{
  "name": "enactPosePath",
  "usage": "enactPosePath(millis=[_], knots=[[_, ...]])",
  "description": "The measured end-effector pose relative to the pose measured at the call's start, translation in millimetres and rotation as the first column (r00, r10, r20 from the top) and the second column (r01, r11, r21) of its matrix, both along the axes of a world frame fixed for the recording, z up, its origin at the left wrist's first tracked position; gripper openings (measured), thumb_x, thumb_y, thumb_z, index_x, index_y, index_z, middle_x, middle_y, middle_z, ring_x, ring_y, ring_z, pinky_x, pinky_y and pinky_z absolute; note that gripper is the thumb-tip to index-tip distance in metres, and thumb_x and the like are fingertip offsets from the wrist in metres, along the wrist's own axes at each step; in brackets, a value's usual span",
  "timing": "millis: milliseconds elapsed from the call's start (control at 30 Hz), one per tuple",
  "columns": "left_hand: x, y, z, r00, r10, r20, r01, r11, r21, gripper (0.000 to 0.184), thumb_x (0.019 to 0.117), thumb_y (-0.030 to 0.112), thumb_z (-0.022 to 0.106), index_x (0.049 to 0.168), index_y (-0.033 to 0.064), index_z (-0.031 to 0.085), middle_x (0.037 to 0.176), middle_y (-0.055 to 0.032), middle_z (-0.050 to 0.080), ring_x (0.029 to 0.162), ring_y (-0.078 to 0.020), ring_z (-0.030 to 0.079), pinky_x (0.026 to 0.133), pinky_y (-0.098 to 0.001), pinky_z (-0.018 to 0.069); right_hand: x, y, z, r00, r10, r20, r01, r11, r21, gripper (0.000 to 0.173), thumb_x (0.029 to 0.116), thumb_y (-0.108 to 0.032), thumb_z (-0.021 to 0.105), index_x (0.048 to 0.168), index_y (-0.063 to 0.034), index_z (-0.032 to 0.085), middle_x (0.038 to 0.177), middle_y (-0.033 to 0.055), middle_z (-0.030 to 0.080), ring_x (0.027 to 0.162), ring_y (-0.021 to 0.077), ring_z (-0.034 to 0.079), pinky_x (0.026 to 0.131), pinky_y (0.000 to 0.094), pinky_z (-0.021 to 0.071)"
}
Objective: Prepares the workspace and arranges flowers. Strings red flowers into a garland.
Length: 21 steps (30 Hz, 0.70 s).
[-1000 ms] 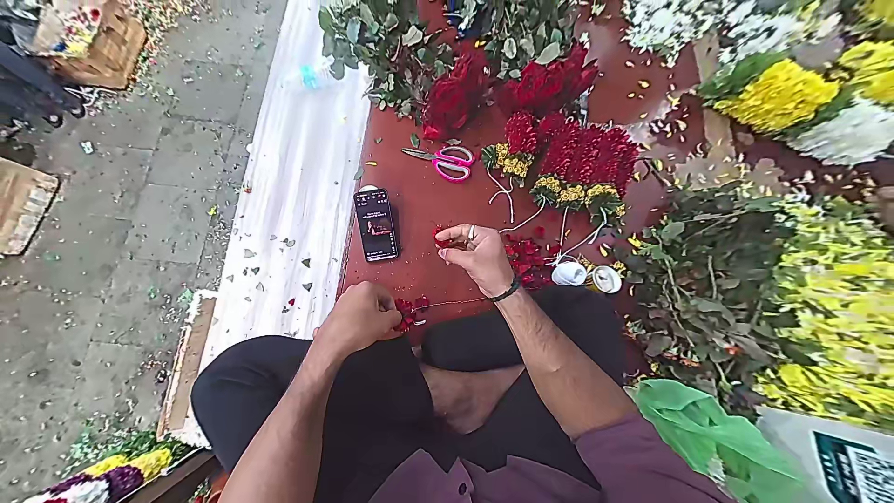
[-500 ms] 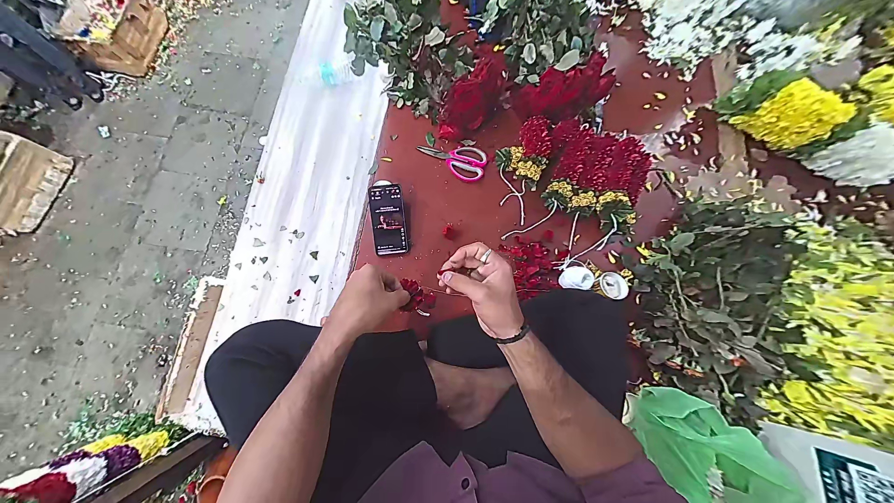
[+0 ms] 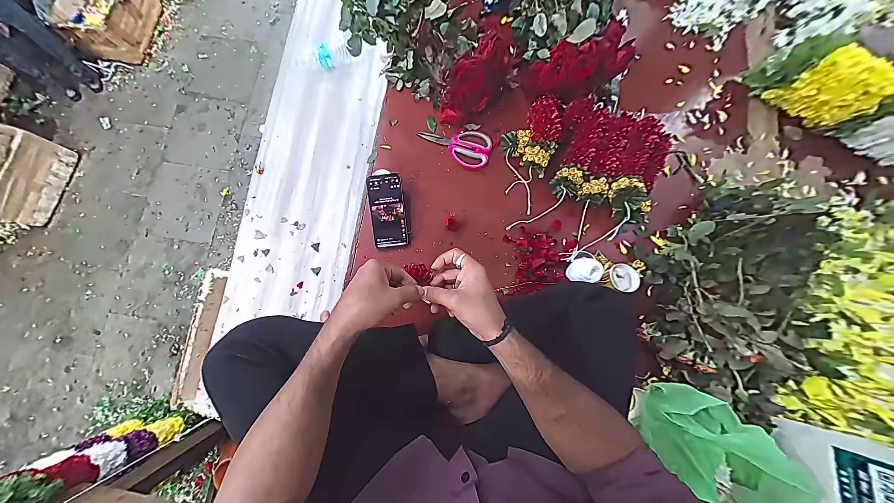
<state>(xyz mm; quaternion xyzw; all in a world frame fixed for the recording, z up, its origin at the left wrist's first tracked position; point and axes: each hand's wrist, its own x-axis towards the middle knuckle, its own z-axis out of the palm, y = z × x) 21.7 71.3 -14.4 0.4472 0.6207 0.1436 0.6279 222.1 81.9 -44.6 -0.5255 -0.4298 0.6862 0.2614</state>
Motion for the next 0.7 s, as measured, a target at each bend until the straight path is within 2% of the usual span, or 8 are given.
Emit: enactPosePath(millis=[167,267,333,400,433,500,600,700], knots=[[-5,0,-2,0.997,-0.035,-0.073,0.04,0.996,0.073,0.015,0.0936,0.021,0.075,0.083,0.0101,0.077,0.064,-0.0019,0.066,0.051,-0.0109,0.055,0.051,-0.0311,0.0465,13,7,-6,0.992,0.111,0.059,-0.112,0.994,-0.002,0.062,0.0758,-0.009,0.088,0.128,-0.0067,0.055,0.067,0.0087,0.064,0.049,0.0203,0.06,0.046,0.034,0.0544],[-6,0,-1,0.993,-0.021,-0.12,0.031,0.996,0.087,0.019,0.094,0.021,0.075,0.079,0.0098,0.074,0.062,-0.0019,0.064,0.052,-0.0119,0.055,0.052,-0.0336,0.0461,39,25,-2,0.984,0.148,0.101,-0.155,0.985,0.069,0.058,0.0822,-0.016,0.085,0.133,-0.0094,0.058,0.07,0.0068,0.065,0.053,0.0178,0.059,0.049,0.0332,0.0529],[-7,-1,1,0.991,-0.018,-0.129,0.029,0.996,0.081,0.021,0.0934,0.021,0.075,0.076,0.0095,0.072,0.061,-0.0021,0.063,0.053,-0.0124,0.055,0.052,-0.0345,0.0461,51,36,-1,0.98,0.156,0.123,-0.171,0.977,0.123,0.057,0.0843,-0.012,0.081,0.136,-0.0127,0.056,0.085,0.0065,0.07,0.068,0.0184,0.064,0.057,0.0337,0.0544],[-6,0,2,0.989,-0.034,-0.143,0.045,0.996,0.071,0.022,0.0931,0.022,0.074,0.074,0.0102,0.07,0.061,-0.0019,0.061,0.054,-0.0131,0.055,0.053,-0.0361,0.0459,53,39,-12,0.942,0.315,0.119,-0.329,0.937,0.12,0.075,0.0808,-0.016,0.082,0.147,-0.0177,0.048,0.118,0.0036,0.071,0.104,0.0205,0.069,0.083,0.0414,0.06],[-6,1,3,0.987,-0.043,-0.152,0.054,0.996,0.065,0.022,0.093,0.022,0.073,0.074,0.0107,0.07,0.061,-0.0015,0.061,0.054,-0.0131,0.055,0.053,-0.0365,0.0465,49,36,-21,0.914,0.397,0.087,-0.404,0.909,0.105,0.08,0.079,-0.018,0.083,0.151,-0.0176,0.047,0.126,0.0039,0.068,0.111,0.0208,0.067,0.091,0.0433,0.0587],[-5,2,3,0.986,-0.045,-0.159,0.055,0.997,0.059,0.022,0.0921,0.022,0.074,0.074,0.0104,0.07,0.061,-0.0015,0.062,0.054,-0.0129,0.055,0.053,-0.0363,0.0464,41,28,-33,0.886,0.463,0.038,-0.464,0.879,0.107,0.064,0.0823,-0.02,0.083,0.141,-0.0117,0.059,0.119,0.0063,0.07,0.096,0.0186,0.071,0.083,0.0388,0.0622],[-11,0,6,0.989,-0.008,-0.15,0.014,0.999,0.04,0.024,0.0918,0.02,0.074,0.071,0.0096,0.068,0.059,-0.0016,0.059,0.052,-0.012,0.052,0.052,-0.0345,0.0428,44,33,-27,0.937,0.339,0.082,-0.347,0.894,0.282,0.012,0.0902,-0.014,0.076,0.1,-0.0073,0.078,0.092,0.003,0.074,0.077,0.0127,0.068,0.069,0.033,0.0603],[-14,1,8,0.991,0.07,-0.115,-0.07,0.998,0.005,0.029,0.0943,0.019,0.071,0.068,0.0086,0.065,0.057,-0.001,0.054,0.048,-0.0096,0.042,0.048,-0.0294,0.0347,59,45,-9,0.931,0.365,0.003,-0.34,0.864,0.371,0.005,0.0885,-0.009,0.075,0.087,-0.0057,0.078,0.082,0.0025,0.07,0.071,0.0118,0.064,0.062,0.0298,0.0557]])
